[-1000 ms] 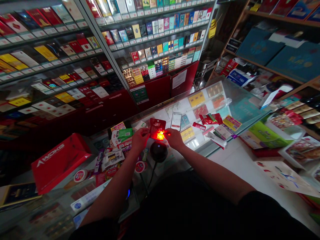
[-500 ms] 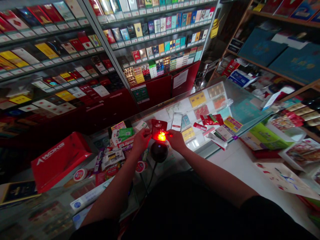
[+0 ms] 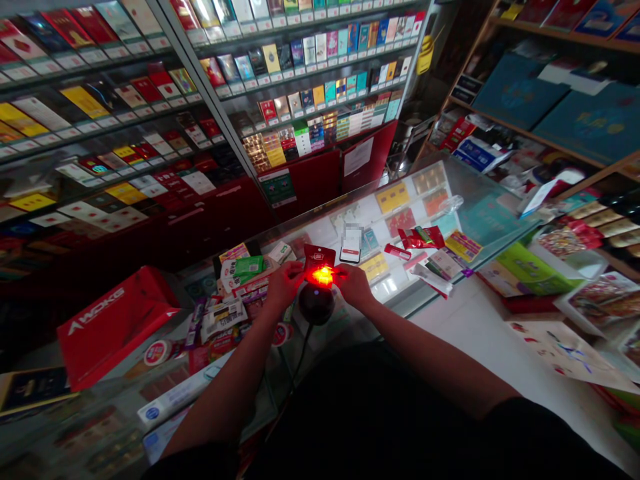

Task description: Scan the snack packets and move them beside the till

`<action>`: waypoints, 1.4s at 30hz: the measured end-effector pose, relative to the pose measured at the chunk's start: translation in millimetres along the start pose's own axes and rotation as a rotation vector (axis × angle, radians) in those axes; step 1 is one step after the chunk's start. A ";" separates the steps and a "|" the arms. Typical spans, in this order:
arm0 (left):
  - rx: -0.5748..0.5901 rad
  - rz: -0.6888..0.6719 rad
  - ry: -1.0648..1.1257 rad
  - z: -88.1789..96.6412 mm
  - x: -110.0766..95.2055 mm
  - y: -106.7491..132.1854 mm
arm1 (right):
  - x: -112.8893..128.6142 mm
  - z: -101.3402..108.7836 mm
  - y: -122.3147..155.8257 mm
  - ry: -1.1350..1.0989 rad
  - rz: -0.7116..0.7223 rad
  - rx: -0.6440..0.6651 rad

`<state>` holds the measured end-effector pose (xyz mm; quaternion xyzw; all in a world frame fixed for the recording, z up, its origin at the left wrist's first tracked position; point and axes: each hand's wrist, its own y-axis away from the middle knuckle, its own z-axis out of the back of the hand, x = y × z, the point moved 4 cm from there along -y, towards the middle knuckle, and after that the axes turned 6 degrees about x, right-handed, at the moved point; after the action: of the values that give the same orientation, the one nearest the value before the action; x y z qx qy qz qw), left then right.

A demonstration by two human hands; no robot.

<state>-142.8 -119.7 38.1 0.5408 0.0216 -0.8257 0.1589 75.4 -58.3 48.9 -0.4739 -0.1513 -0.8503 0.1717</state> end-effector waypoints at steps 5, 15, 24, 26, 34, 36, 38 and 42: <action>0.026 0.025 0.091 -2.2 -4.3 1.0 | -2.0 -2.0 -1.1 -0.070 -0.020 0.003; 0.145 0.082 0.379 -9.6 -3.6 -5.7 | -1.7 0.7 -4.4 -0.040 -0.024 -0.033; 0.156 0.036 0.372 -7.5 -11.8 -13.1 | -2.2 2.2 -7.6 -0.132 -0.054 -0.059; 0.150 0.029 0.386 -6.8 -13.2 -13.8 | -3.6 2.0 -8.4 -0.162 -0.051 -0.067; 0.170 0.114 0.513 -16.8 -10.4 -11.0 | 3.8 -0.7 -5.9 -0.148 -0.033 -0.013; 0.183 0.097 0.517 -20.3 -11.0 -11.1 | 4.9 -1.4 -5.9 -0.156 -0.032 -0.017; 0.171 0.066 0.493 -21.7 -12.0 -11.7 | 3.3 -2.7 -7.0 -0.191 -0.029 -0.012; 0.160 0.053 0.474 -22.9 -13.0 -12.4 | -4.8 -5.9 -9.7 -0.204 -0.042 0.028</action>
<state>-121.3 -100.1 38.6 0.7306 -0.0214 -0.6704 0.1277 69.1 -51.4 40.8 -0.5523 -0.1896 -0.7990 0.1440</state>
